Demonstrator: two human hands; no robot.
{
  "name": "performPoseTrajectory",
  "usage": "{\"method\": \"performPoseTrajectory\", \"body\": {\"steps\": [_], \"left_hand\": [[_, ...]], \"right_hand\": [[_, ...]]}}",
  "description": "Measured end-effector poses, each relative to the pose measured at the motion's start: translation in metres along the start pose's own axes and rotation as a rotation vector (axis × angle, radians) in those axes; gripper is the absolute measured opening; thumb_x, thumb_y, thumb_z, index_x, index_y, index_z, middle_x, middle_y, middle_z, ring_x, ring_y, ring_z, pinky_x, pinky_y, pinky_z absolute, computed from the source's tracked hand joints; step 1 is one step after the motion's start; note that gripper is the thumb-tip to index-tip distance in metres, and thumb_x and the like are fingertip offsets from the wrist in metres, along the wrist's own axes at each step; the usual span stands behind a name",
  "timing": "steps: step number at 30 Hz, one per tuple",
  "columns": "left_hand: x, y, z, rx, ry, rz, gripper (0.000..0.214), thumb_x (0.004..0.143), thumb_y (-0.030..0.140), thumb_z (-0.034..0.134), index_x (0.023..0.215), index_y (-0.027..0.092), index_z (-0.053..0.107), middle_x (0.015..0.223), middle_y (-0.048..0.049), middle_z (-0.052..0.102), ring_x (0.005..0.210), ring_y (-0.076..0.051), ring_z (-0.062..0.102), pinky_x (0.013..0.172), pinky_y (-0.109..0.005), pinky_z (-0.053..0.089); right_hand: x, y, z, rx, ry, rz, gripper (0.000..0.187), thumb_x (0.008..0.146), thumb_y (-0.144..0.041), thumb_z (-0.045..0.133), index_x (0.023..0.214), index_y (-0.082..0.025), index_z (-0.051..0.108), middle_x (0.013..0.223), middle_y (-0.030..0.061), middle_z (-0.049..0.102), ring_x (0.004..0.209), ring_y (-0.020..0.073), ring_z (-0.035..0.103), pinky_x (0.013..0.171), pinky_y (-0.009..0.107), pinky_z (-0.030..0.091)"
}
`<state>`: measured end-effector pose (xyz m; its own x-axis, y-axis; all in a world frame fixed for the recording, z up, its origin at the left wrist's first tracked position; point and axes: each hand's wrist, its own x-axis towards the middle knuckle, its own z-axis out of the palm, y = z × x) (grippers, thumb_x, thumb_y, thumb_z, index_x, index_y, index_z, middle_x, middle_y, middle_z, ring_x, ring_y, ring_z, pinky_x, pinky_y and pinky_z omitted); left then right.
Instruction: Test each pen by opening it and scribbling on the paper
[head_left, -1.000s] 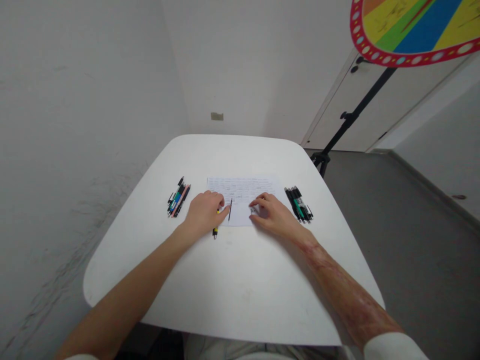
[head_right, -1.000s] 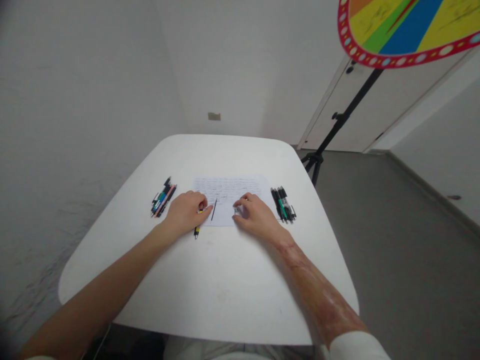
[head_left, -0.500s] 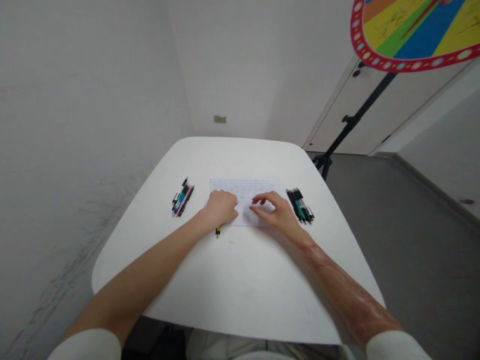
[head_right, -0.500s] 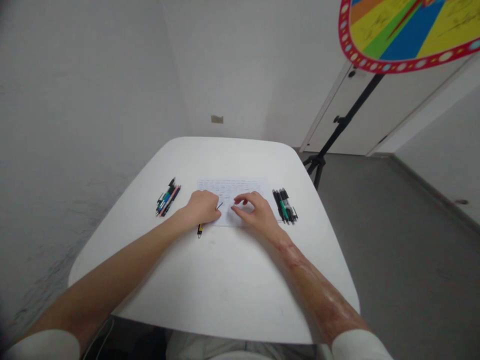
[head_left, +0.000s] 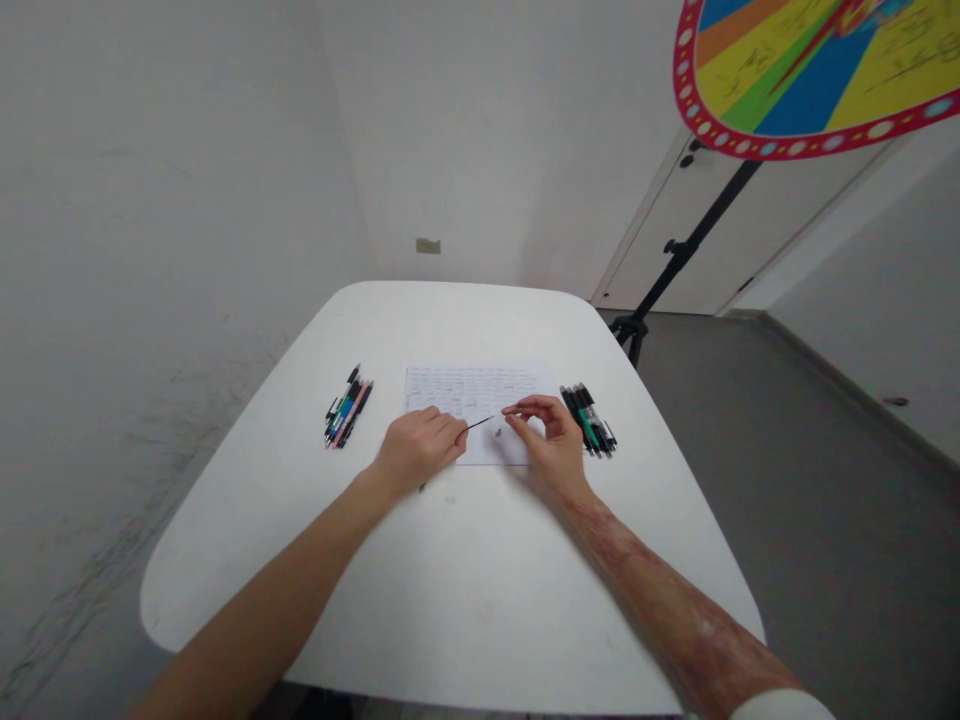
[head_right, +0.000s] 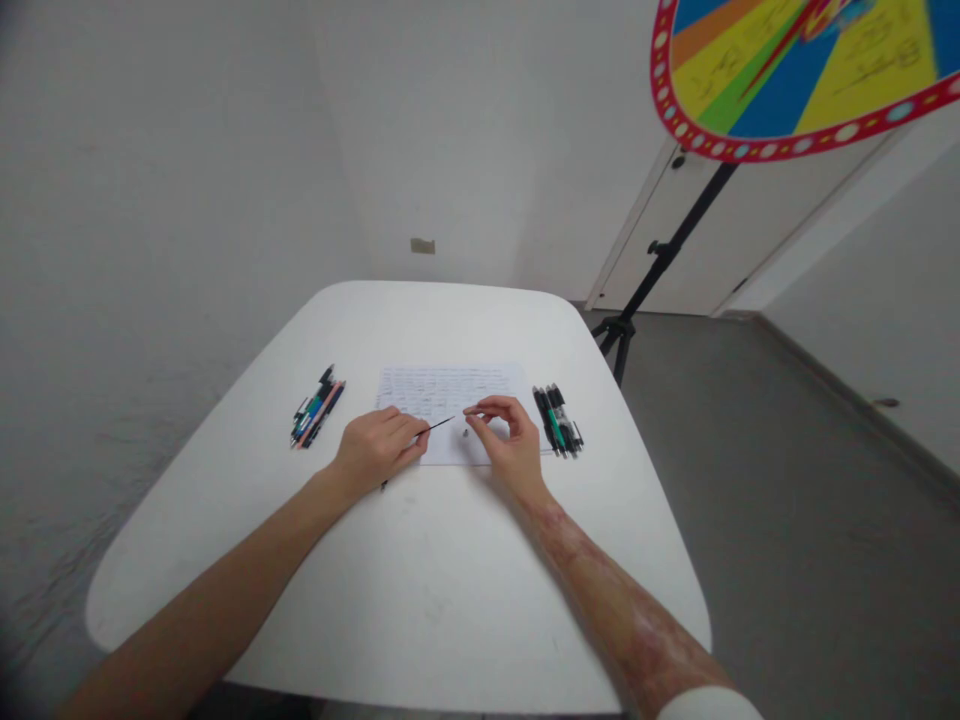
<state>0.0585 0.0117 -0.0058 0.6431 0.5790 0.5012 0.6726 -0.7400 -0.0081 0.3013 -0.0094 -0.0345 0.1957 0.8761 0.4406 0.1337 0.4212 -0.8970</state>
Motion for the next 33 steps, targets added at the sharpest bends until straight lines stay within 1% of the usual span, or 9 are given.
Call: {"method": "performPoseTrajectory", "body": {"steps": [4,9,11,15,17,22,28,33], "left_hand": [[-0.0058,-0.0037,0.0019,0.032,0.028,0.063,0.026,0.111,0.022,0.055,0.098,0.022,0.077,0.086,-0.0040,0.079,0.082,-0.019,0.070,0.075,-0.034,0.052],[-0.0058,-0.0026,0.0030,0.063,0.063,0.124,0.024,0.112,0.021,0.056,0.098,0.022,0.076,0.085,-0.0023,0.079,0.080,-0.018,0.070,0.073,-0.034,0.050],[-0.0057,-0.0022,0.0045,0.068,0.108,0.145,0.022,0.110,0.020,0.058,0.097,0.022,0.075,0.083,-0.0016,0.078,0.078,-0.018,0.069,0.071,-0.034,0.049],[-0.0040,-0.0017,0.0058,0.073,0.240,0.211,0.016,0.108,0.018,0.064,0.094,0.021,0.073,0.079,0.0002,0.076,0.073,-0.017,0.067,0.068,-0.034,0.048],[-0.0030,-0.0013,0.0049,0.069,0.266,0.224,0.015,0.107,0.016,0.065,0.094,0.020,0.072,0.079,0.0004,0.076,0.072,-0.017,0.066,0.067,-0.034,0.048],[-0.0024,-0.0005,0.0019,0.079,0.261,0.213,0.015,0.107,0.015,0.065,0.095,0.021,0.072,0.079,0.0007,0.076,0.072,-0.017,0.066,0.067,-0.034,0.048],[-0.0020,0.0005,0.0011,0.081,0.280,0.225,0.015,0.107,0.016,0.066,0.093,0.021,0.072,0.078,0.0014,0.076,0.071,-0.017,0.065,0.066,-0.035,0.048],[-0.0023,0.0021,0.0006,0.086,0.265,0.232,0.017,0.109,0.017,0.063,0.095,0.022,0.072,0.080,0.0009,0.077,0.073,-0.016,0.067,0.068,-0.034,0.050]], "right_hand": [[-0.0031,-0.0018,-0.0009,-0.029,-0.039,0.007,0.018,0.094,-0.036,0.086,0.106,-0.028,0.076,0.104,0.0071,0.084,0.094,0.0265,0.075,0.094,0.049,0.061],[-0.0043,-0.0014,-0.0012,-0.003,-0.064,0.013,0.012,0.094,-0.032,0.087,0.101,-0.027,0.079,0.102,0.0065,0.083,0.099,0.0268,0.075,0.096,0.048,0.060],[-0.0048,-0.0008,-0.0008,0.014,-0.071,0.011,0.012,0.094,-0.034,0.087,0.101,-0.028,0.079,0.103,0.0060,0.082,0.099,0.0265,0.075,0.097,0.048,0.060],[-0.0058,0.0012,-0.0007,0.033,-0.102,0.007,0.013,0.094,-0.036,0.089,0.101,-0.028,0.080,0.101,0.0047,0.082,0.098,0.0255,0.075,0.097,0.047,0.059],[-0.0059,0.0024,-0.0011,0.028,-0.103,0.004,0.013,0.094,-0.036,0.089,0.101,-0.029,0.081,0.102,0.0046,0.082,0.098,0.0255,0.075,0.097,0.047,0.059],[-0.0055,0.0021,-0.0014,0.034,-0.096,0.000,0.013,0.095,-0.037,0.088,0.102,-0.029,0.081,0.102,0.0049,0.082,0.098,0.0254,0.074,0.095,0.046,0.059],[-0.0050,-0.0019,-0.0004,0.003,-0.156,0.003,0.013,0.095,-0.038,0.088,0.101,-0.028,0.081,0.101,0.0046,0.082,0.094,0.0236,0.073,0.094,0.045,0.058],[-0.0050,-0.0031,0.0004,-0.034,-0.179,0.006,0.014,0.092,-0.040,0.090,0.099,-0.029,0.083,0.098,0.0043,0.082,0.093,0.0238,0.073,0.093,0.045,0.059]]}}
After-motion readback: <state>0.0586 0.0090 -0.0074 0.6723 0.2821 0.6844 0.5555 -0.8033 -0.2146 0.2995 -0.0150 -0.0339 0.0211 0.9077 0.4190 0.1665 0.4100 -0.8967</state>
